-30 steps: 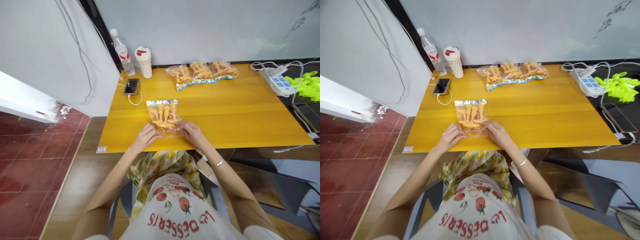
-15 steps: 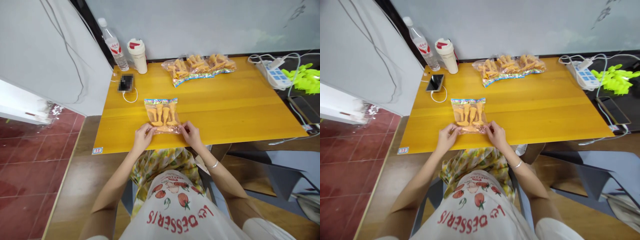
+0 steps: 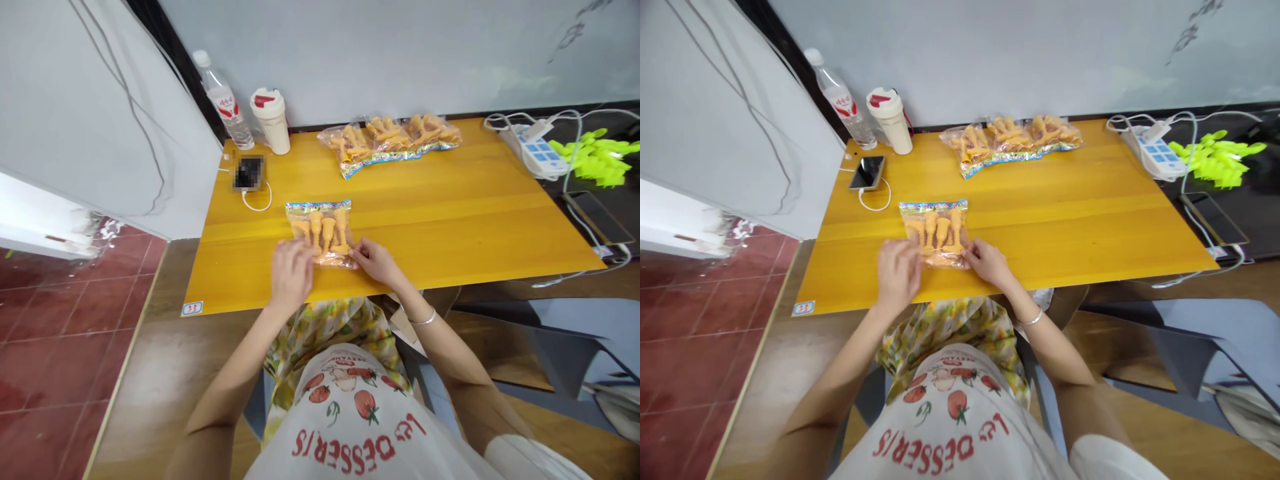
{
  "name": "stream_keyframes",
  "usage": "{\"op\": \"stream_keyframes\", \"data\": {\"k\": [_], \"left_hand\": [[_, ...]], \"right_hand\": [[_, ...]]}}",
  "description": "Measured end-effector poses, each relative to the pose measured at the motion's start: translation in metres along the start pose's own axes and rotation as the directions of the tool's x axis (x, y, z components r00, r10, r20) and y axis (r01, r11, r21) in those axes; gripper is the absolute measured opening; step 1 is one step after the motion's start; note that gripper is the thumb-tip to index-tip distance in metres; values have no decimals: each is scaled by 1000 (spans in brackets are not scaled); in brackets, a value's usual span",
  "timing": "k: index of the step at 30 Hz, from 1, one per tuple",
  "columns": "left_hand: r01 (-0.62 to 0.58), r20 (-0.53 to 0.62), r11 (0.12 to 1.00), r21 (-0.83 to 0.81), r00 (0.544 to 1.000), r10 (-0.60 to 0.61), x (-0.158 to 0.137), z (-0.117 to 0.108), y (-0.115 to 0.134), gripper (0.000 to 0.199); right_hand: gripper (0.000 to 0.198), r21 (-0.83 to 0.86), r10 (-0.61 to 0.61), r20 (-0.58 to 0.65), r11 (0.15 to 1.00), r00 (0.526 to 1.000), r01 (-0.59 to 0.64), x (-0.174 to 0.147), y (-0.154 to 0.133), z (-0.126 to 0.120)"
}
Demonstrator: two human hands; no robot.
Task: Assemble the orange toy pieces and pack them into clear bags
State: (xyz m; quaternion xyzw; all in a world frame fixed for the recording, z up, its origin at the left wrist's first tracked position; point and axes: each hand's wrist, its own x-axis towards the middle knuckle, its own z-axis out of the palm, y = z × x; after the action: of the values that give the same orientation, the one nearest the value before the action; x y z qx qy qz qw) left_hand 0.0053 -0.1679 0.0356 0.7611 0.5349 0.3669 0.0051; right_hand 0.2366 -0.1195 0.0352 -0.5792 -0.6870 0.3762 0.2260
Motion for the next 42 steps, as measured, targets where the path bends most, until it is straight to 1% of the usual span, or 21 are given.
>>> {"op": "stream_keyframes", "data": {"k": [2,3,6,8,9,11,13,14,15,17,21,22,24,27,29,30,32,35,38,40,42], "left_hand": [[-222,166,971,90,965,205,1,7,11,41],[-279,249,952,124,938,242,2,11,15,47],[-294,367,921,256,911,189,8,22,21,52],[-301,381,900,315,909,171,10,27,20,51],[-314,380,890,331,907,179,10,27,19,51],[-336,372,877,344,906,201,10,28,17,50],[-332,361,882,335,910,206,10,28,15,49],[-323,357,888,328,912,200,10,28,15,49],[-309,353,895,321,916,190,11,28,14,48],[-277,350,909,312,923,161,16,27,12,47],[-207,366,942,263,925,101,36,10,10,45],[-181,371,955,235,925,84,42,2,10,45],[-103,357,981,163,933,38,58,-20,10,45],[81,264,997,-7,962,-76,84,-52,6,42],[202,229,961,-189,961,-157,102,-61,-3,40],[259,247,924,-280,950,-192,110,-60,-9,40],[394,364,828,-399,897,-252,120,-49,-26,43],[553,487,662,-506,817,-310,119,-21,-49,53],[693,603,505,-514,711,-362,105,1,-63,62],[734,648,469,-492,668,-366,95,8,-67,62],[724,647,508,-467,671,-362,89,11,-69,58]], "right_hand": [[22,1,-17,-3,1000,1000,17,2,2,1],[23,21,-30,1,999,1000,30,2,4,2],[23,160,-96,11,983,995,93,-1,10,2],[23,178,-190,-102,962,976,206,-9,13,0],[24,119,-275,-173,947,946,297,-13,14,-2],[31,-121,-518,-203,855,831,504,-20,15,-7],[38,-341,-713,-37,668,700,662,-22,17,-10],[39,-405,-754,50,584,655,703,-20,18,-11],[38,-448,-771,103,528,628,722,-16,20,-10],[36,-481,-785,134,481,604,733,-4,23,-9],[37,-415,-803,118,495,585,763,22,13,-8],[37,-403,-799,101,512,593,758,27,4,-10],[37,-412,-758,55,575,649,707,35,-21,-17],[39,-479,-593,-75,727,802,492,44,-67,-31],[39,-481,-488,-148,796,860,368,53,-90,-37],[38,-473,-445,-159,818,881,327,59,-97,-38],[37,-446,-366,-132,852,921,275,71,-101,-34],[37,-388,-192,-42,907,981,161,87,-85,-21],[40,-351,17,59,936,998,5,95,-62,-10],[41,-366,95,104,929,990,-50,97,-52,-8],[38,-410,123,102,909,987,-71,97,-47,-10]]}}
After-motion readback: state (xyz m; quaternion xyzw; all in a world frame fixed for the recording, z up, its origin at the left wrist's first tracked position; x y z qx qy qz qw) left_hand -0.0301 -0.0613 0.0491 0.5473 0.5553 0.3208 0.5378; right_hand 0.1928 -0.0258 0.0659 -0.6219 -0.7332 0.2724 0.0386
